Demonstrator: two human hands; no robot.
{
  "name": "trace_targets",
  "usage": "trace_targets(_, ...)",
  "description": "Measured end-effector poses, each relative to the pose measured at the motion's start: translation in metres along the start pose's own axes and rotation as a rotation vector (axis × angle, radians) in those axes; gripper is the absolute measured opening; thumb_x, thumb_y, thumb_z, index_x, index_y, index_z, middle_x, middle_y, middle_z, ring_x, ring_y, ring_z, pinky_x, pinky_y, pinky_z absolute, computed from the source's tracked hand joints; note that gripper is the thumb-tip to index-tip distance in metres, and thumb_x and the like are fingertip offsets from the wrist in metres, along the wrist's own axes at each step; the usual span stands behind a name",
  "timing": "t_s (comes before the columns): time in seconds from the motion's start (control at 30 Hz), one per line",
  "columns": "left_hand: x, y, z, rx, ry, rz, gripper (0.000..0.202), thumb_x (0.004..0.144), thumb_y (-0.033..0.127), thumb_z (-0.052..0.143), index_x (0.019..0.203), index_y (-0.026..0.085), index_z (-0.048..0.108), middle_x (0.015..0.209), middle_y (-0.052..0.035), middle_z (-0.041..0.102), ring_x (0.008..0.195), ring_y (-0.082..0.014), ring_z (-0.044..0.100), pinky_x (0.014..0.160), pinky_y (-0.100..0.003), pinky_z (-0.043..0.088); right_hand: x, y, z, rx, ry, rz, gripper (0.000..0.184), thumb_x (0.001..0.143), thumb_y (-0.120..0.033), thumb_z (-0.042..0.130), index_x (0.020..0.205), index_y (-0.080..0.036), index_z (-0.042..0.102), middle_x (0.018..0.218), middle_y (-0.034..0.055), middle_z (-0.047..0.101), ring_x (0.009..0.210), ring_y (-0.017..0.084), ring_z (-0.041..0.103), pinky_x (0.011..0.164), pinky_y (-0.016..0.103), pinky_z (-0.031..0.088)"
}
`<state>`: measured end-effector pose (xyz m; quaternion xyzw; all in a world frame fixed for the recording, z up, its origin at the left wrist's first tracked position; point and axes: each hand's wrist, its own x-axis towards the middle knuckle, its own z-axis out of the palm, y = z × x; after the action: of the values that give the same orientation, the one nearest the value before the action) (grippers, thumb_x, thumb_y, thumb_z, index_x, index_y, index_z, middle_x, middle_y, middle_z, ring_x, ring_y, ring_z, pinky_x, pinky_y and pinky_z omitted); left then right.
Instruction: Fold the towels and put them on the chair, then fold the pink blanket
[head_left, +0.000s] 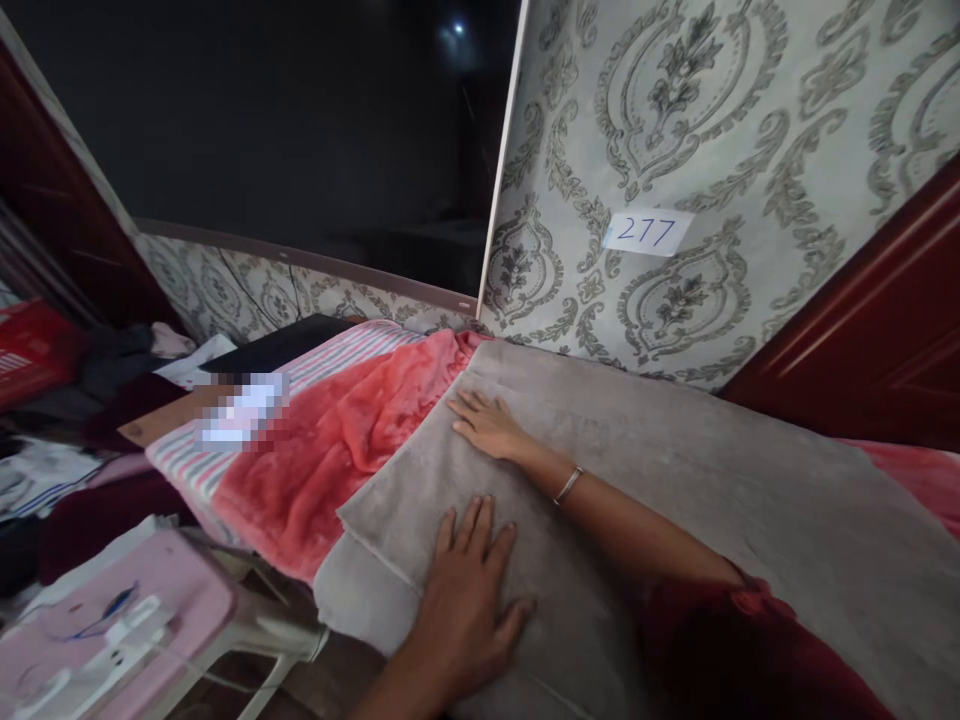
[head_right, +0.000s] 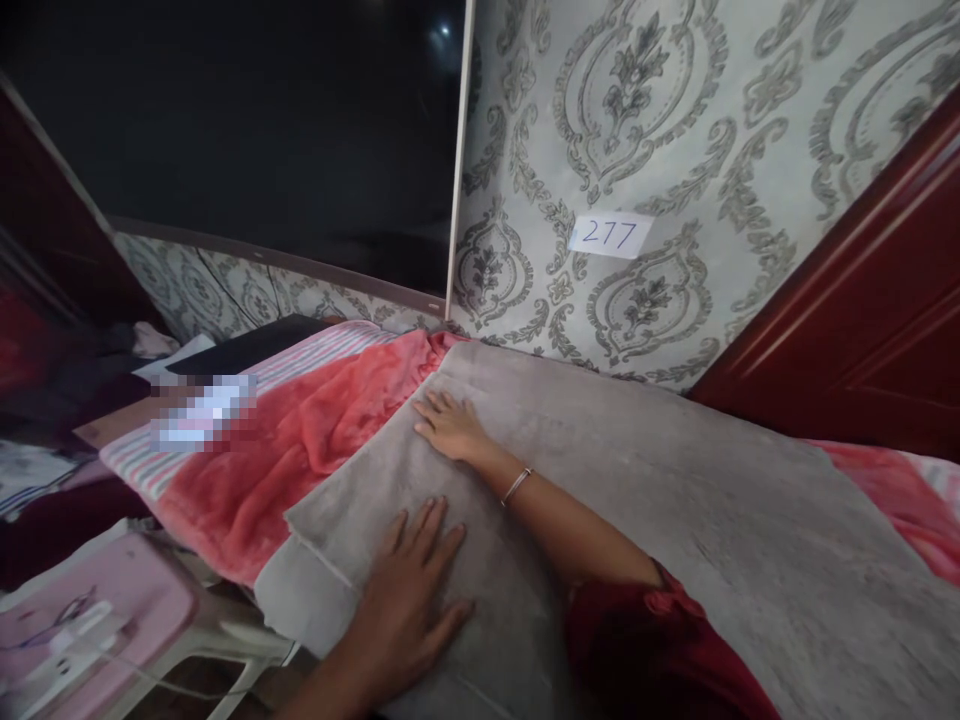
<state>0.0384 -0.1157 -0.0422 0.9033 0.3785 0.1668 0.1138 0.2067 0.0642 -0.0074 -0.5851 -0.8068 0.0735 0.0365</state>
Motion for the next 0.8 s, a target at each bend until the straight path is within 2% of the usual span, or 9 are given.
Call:
trace_targets(0.07,0.005,-0.011,-0.01,0.031,0.041,-0.05,0.064,0.094,0.051,0.054,0.152,0.024,0.047,0.165,-0.0159,0.031,0.153,-0.0353,0.029,0.123,-0.066,0.024,-0.009,-0.005,0.004,0.003,-0.028,-0.04,0.061,0.107,-0.052,0.026,0.164,-0.031,0.023,0.17,0.0039,0.013,0.156,0.03,0.011,0.122,0.061,0.014)
trace_targets(0.13,0.009,-0.024,-0.017,0.098,0.085,-0.146,0.064,0.092,0.051,0.055,0.15,0.024,0.05,0.165,-0.0161,0.031,0.154,-0.0392,0.025,0.122,-0.07,0.018,-0.011,-0.005,0.007,0.004,-0.042,-0.043,0.061,0.107,-0.054,0.025,0.164,-0.032,0.022,0.171,0.0029,0.011,0.156,0.03,0.009,0.122,0.061,0.013)
trace_targets(0.27,0.01,-0.042,-0.017,0.187,0.07,-0.292,0.07,0.088,0.057,0.059,0.151,0.027,0.05,0.166,-0.0161,0.029,0.154,-0.046,0.019,0.12,-0.073,0.014,0.004,-0.001,0.006,0.002,-0.033,0.02,0.06,0.106,-0.057,0.024,0.162,-0.037,0.025,0.17,-0.0008,0.014,0.156,0.032,0.007,0.12,0.066,0.011)
trace_targets(0.4,0.009,-0.044,-0.012,0.241,0.055,-0.305,0.07,0.09,0.059,0.054,0.152,0.028,0.048,0.166,-0.0159,0.03,0.154,-0.0457,0.019,0.12,-0.072,0.015,0.021,0.0,0.002,0.021,-0.01,0.11,0.058,0.107,-0.054,0.024,0.162,-0.035,0.028,0.17,-0.0005,0.015,0.156,0.032,0.006,0.12,0.067,0.011)
trace_targets(0.53,0.013,-0.045,-0.015,0.326,0.057,-0.289,0.067,0.092,0.055,0.051,0.151,0.025,0.05,0.164,-0.0175,0.035,0.151,-0.0477,0.024,0.117,-0.071,0.021,0.023,0.002,-0.004,0.052,-0.014,0.093,0.057,0.107,-0.053,0.026,0.161,-0.035,0.029,0.17,-0.0004,0.014,0.156,0.031,0.008,0.121,0.065,0.012)
trace_targets(0.6,0.016,-0.047,-0.018,0.381,0.06,-0.276,0.066,0.093,0.055,0.049,0.151,0.024,0.051,0.162,-0.0185,0.038,0.15,-0.0482,0.028,0.116,-0.07,0.024,0.015,0.008,-0.008,0.078,-0.02,0.059,0.055,0.107,-0.053,0.028,0.16,-0.036,0.033,0.169,-0.0012,0.018,0.156,0.028,0.012,0.123,0.059,0.014)
trace_targets(0.7,0.02,-0.048,-0.021,0.444,0.075,-0.249,0.065,0.094,0.054,0.046,0.15,0.022,0.052,0.16,-0.0186,0.041,0.148,-0.0474,0.032,0.114,-0.068,0.028,-0.009,0.021,-0.015,0.104,0.017,0.074,0.053,0.105,-0.056,0.038,0.154,-0.036,0.045,0.164,-0.0017,0.034,0.152,0.029,0.026,0.123,0.052,0.021)
trace_targets(0.8,0.023,-0.046,-0.022,0.466,0.068,-0.263,0.063,0.095,0.052,0.044,0.151,0.023,0.051,0.161,-0.0181,0.04,0.149,-0.0453,0.031,0.114,-0.066,0.027,-0.044,0.037,-0.023,0.085,0.088,0.17,0.058,0.1,-0.057,0.056,0.147,-0.023,0.053,0.158,0.0075,0.043,0.143,0.035,0.039,0.119,0.058,0.028)
